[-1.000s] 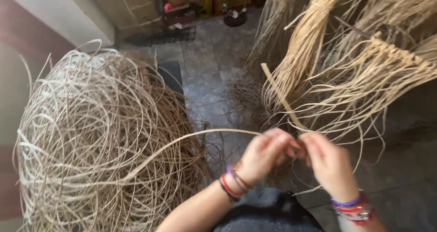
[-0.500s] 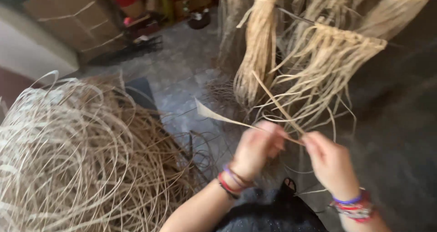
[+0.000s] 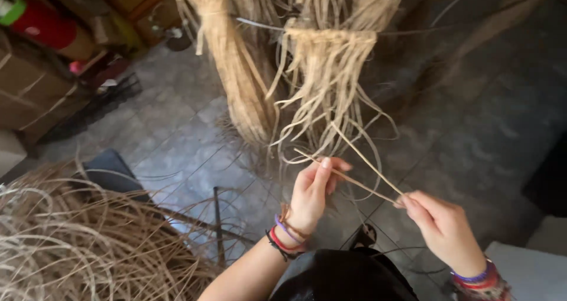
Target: Weaving natural fibers around a circular frame to create a decorative object
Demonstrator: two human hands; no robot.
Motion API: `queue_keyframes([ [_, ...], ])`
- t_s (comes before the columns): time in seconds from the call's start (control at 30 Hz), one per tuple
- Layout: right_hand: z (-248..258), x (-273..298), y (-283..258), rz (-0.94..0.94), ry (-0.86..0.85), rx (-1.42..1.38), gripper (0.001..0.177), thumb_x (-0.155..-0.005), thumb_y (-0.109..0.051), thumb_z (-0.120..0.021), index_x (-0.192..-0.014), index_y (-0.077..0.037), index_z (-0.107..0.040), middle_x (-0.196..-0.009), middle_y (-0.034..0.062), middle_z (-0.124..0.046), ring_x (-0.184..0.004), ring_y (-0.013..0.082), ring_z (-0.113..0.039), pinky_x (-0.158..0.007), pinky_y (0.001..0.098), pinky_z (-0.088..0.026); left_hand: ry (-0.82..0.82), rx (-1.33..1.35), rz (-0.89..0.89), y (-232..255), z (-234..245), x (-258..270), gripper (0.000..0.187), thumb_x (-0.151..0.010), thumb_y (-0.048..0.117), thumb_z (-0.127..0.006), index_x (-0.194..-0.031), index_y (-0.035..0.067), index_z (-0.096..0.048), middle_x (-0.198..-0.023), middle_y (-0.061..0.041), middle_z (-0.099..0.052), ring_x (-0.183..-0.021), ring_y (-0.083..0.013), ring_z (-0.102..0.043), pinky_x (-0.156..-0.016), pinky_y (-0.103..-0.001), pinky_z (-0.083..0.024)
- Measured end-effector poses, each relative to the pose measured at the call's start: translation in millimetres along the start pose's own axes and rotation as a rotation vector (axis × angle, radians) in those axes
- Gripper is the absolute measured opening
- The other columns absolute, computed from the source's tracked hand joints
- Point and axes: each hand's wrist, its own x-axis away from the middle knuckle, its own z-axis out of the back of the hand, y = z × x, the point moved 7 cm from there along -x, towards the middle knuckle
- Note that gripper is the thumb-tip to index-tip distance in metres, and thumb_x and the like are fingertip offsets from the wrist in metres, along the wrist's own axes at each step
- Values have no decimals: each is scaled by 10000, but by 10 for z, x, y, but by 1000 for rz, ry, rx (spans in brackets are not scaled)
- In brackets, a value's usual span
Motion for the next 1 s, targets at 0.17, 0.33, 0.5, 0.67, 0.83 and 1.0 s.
queue_keyframes([
  [0.17,244,162,298,-39,-154,-58,292,-1009,-215,-537,-777,-99,-671,-614,-41,-659,-577,73,-713,-674,233,-532,-259,-7,-88,130,-745,-11,557,-1073,446,-412,-1390,37,-615,-1208,-147,-730,-1085,-195,-691,-958,-335,-568],
  [0.33,546,258,755,-142,-222,-52,306,-1006,-249,-525,-821,-132,-739,-561,-27,-567,-523,110,-624,-608,247,-475,-302,11,-210,77,-1265,-58,473,-1113,402,-396,-1191,25,-672,-1066,-123,-756,-1054,-193,-701,-996,-338,-541],
  [0.5,1019,316,1050,-173,-172,23,275,-933,-284,-614,-965,-250,-884,-640,-80,-740,-477,80,-540,-532,232,-416,-216,108,-239,67,-1469,-160,463,-1114,345,-411,-1078,-20,-694,-1019,-193,-757,-972,-272,-744,-959,-364,-573],
  [0.67,1402,310,1253,-110,-218,189,294,-970,-308,-549,-872,-222,-812,-846,-107,-849,-768,81,-797,-749,243,-534,-482,-856,-96,233,-1908,-11,555,-957,545,-593,-560,158,-578,-468,49,-571,-511,-53,-428,-539,-294,-420],
  [0.83,1394,231,1053,20,-319,248,203,-950,-273,-607,-801,-164,-691,-786,-22,-757,-704,205,-712,-677,338,-502,-636,-1143,-722,-104,-2670,130,552,-970,490,-589,-1298,53,-516,-1110,-158,-597,-990,-399,-607,-790,-520,-467],
  [1.0,1894,328,1475,-129,-326,322,188,-958,-369,-615,-833,-261,-706,-625,-61,-652,-567,111,-654,-609,299,-479,-572,-1432,-752,-231,-2433,-52,232,-1028,432,-564,-883,250,-571,-501,85,-476,-322,-170,-480,-283,-407,-318],
])
